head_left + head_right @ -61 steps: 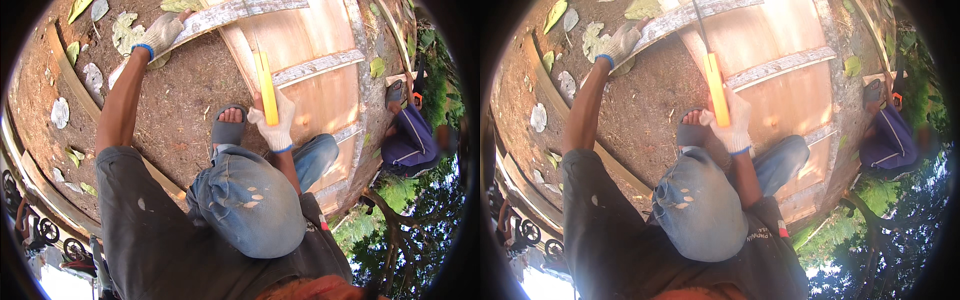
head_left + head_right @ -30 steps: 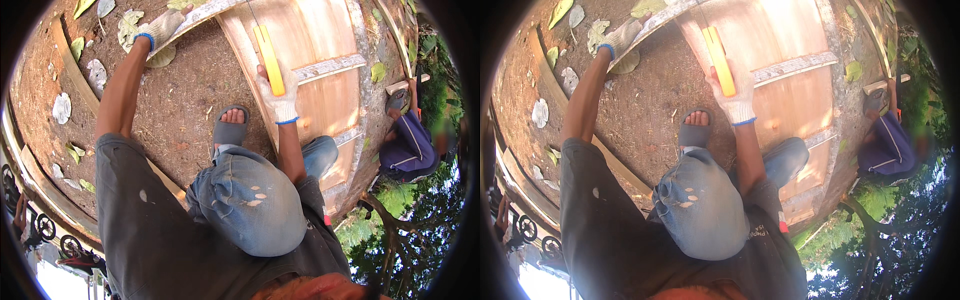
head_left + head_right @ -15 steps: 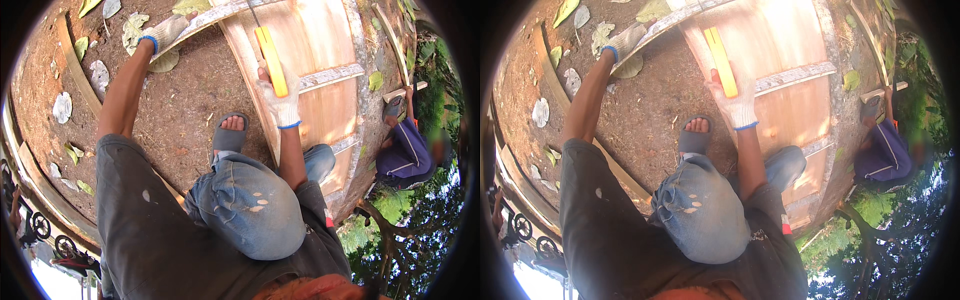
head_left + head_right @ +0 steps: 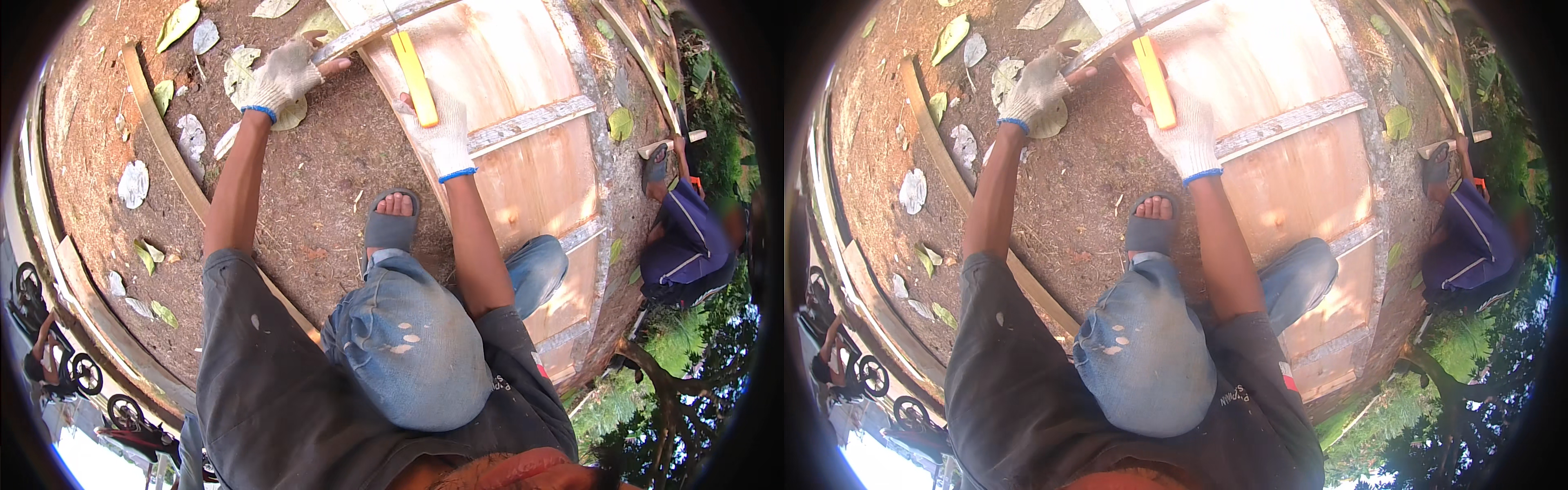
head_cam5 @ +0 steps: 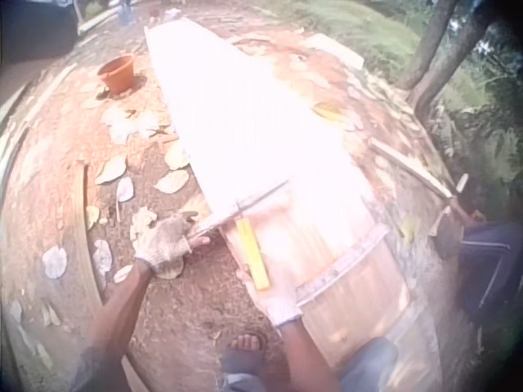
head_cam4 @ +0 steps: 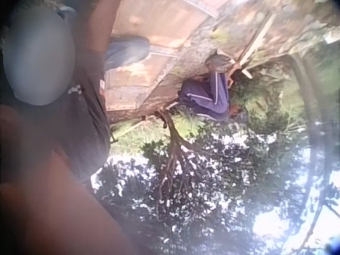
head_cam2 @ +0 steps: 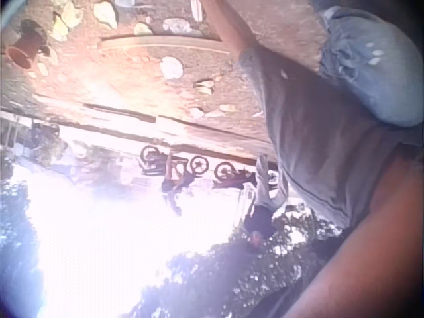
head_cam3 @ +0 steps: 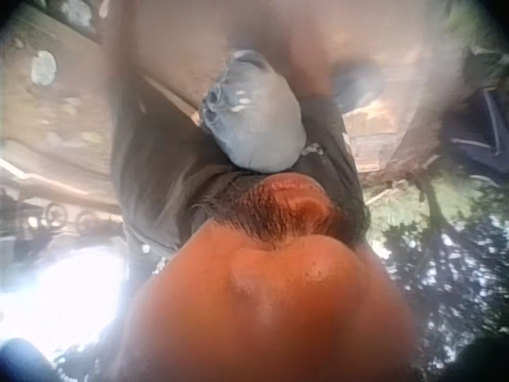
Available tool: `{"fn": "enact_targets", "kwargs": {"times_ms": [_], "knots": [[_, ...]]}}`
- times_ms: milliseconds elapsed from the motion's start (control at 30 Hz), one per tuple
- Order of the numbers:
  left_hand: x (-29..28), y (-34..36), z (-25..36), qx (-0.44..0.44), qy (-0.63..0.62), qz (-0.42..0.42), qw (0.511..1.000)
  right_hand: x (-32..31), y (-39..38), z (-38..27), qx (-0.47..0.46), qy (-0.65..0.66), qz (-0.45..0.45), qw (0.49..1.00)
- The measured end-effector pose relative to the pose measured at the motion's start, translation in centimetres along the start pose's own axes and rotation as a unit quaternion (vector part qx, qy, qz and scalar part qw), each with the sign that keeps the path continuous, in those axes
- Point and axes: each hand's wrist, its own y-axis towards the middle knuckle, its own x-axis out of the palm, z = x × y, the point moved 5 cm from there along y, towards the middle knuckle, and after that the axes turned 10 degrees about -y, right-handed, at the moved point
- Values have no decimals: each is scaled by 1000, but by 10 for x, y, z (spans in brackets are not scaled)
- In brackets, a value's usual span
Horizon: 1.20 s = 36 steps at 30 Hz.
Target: The person sits on the ground and uses a hand saw to cut a wooden plank resting on a larger wooden board. They hold the plank with one hand and saw with the other, repeatedly adjusting the plank's position to continue cutting along its length.
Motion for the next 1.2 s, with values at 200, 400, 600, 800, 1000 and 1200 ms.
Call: {"fn": "enact_targets", "kwargs": {"times_ms": [200,400,600,800,1000,1200], "knots": [[3,-8,17,-31,159,-31,986,-18,3,-7,-52,-40,19,998],[16,-26,25,-37,154,-71,985,-28,-46,2,-60,-111,15,992],[46,-47,3,-9,242,-126,962,-24,-113,4,31,-16,7,999],[52,-41,22,-10,218,-166,962,0,-122,31,134,135,26,981],[45,-35,-8,-42,168,-207,963,5,-110,10,73,11,11,997],[34,-16,19,41,131,-230,963,12,-99,51,56,38,70,995]]}}
